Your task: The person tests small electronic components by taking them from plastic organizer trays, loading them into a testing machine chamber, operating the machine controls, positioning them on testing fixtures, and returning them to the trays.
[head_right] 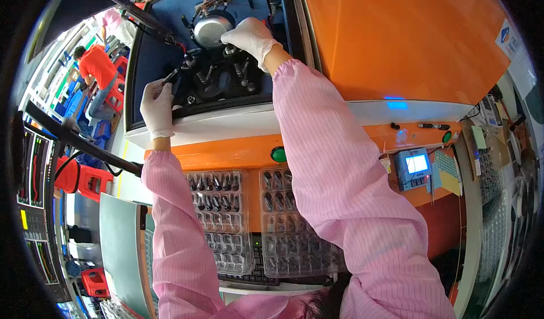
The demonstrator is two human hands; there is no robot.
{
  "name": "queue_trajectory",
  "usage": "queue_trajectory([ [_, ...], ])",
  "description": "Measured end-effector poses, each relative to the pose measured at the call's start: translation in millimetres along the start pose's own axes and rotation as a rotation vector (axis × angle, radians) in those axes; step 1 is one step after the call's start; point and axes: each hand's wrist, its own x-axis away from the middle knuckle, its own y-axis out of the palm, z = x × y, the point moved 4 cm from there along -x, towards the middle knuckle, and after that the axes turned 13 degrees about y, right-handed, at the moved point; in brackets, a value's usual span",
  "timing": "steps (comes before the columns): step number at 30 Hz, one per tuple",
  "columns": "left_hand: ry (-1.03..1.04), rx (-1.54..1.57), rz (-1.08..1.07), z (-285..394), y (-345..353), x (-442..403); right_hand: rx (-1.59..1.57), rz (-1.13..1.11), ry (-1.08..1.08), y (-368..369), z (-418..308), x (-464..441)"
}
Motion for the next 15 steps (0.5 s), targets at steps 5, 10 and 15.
queue_trajectory([
  [5, 0.054, -0.033, -0.021, -7, 0, -4, -0.021, -0.064, -0.034, 2, 3, -11],
  [10, 0.011, 0.001, 0.023, -1, 3, 0, 0.073, -0.019, -0.106, 4, -11, -6],
  [15, 0.038, -0.082, 0.02, -11, -5, -5, 0.326, 0.137, -0.12, 8, -18, 6],
])
